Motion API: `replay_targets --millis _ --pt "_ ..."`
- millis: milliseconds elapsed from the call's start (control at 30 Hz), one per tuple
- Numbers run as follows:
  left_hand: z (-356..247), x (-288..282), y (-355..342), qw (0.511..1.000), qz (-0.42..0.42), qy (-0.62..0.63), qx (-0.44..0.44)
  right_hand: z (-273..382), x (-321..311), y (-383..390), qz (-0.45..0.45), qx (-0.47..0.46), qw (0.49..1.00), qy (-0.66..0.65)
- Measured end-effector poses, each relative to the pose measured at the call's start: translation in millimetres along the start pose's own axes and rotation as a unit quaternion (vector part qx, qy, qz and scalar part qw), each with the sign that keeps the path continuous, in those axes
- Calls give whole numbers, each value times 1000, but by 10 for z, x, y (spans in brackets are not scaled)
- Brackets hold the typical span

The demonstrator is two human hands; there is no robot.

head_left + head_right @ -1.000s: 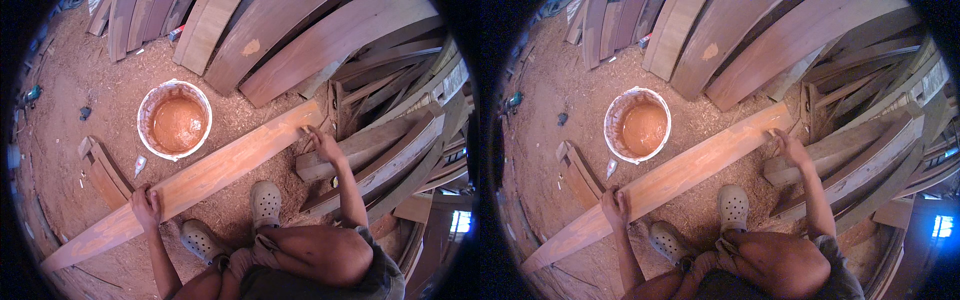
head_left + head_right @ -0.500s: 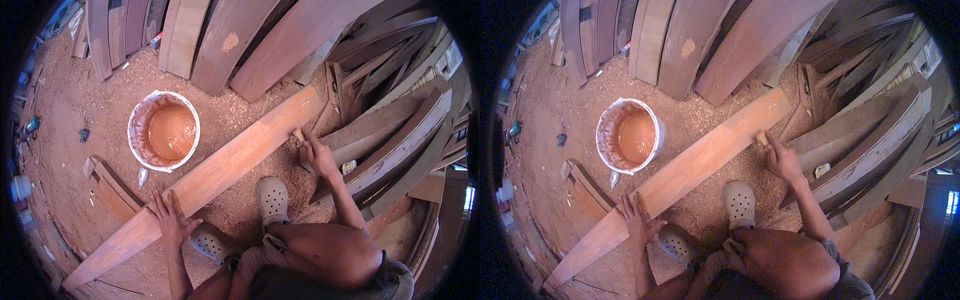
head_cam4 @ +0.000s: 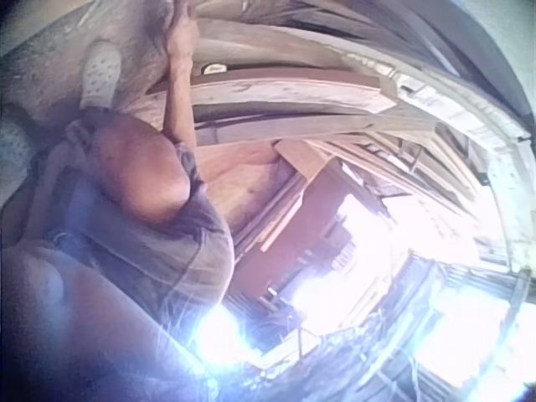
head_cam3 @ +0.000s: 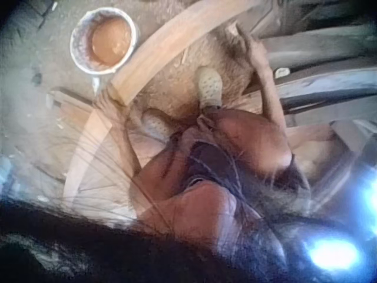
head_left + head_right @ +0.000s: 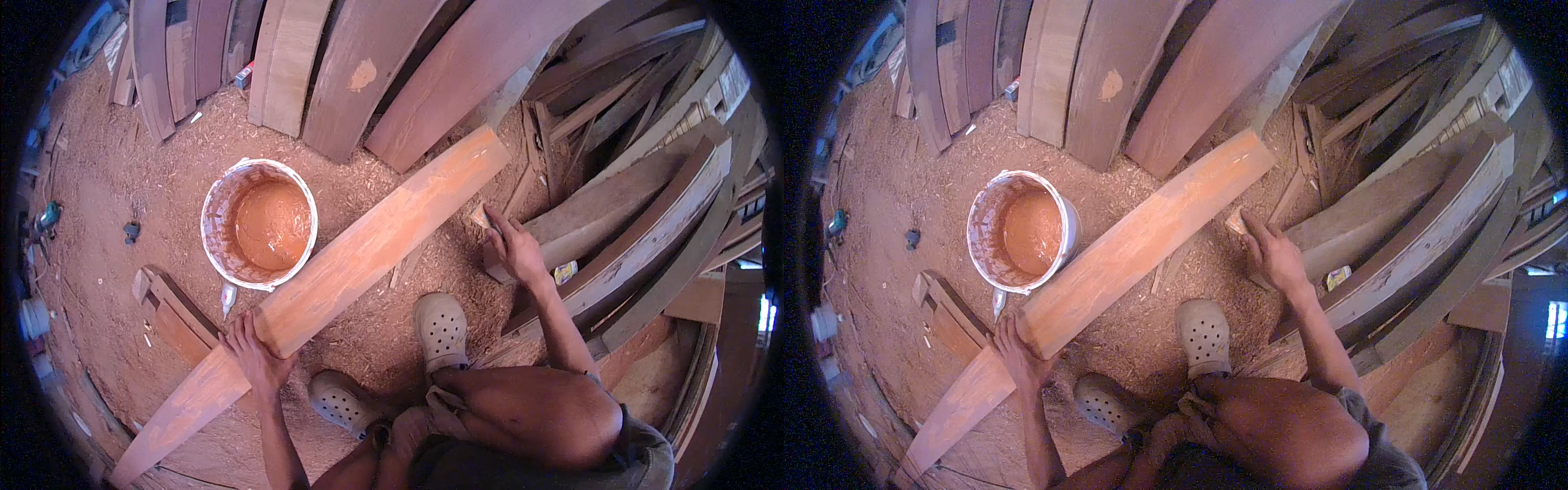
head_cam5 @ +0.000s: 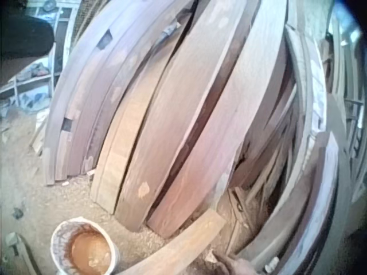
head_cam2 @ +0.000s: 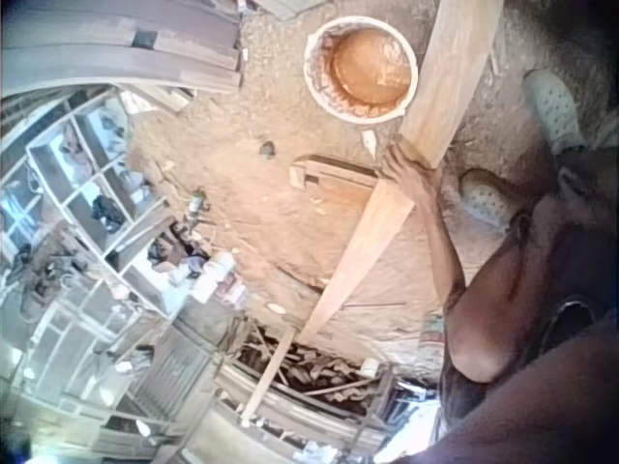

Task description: The person applies a brown liquid finish to a long wooden plank using a small brush. They repeatedly dip the brush into a white bucket and spread the finish along the length of the plank, which is supported by a small wooden block on the floor.

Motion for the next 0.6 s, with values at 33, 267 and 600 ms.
replay_targets --millis 33,267,600 --pt "7 12 0 1000 2 -1 -3 -10 5 -29 1 -2 1000 7" --pt "1 -13 -3 999 -14 -32 10 95 135 -392 25 29 999 5" --pt "-135 -79 -50 999 -8 -20 25 6 360 -454 -7 31 999 -24"
Point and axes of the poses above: each hand's wrist, its own y-axis away from the middle knuckle, its own x-axis out of the palm, z = x × y, the point moved 10 cm from there along -y, towards the middle knuckle, and after that the axes turned 8 degrees about y, right-handed, at the moved point
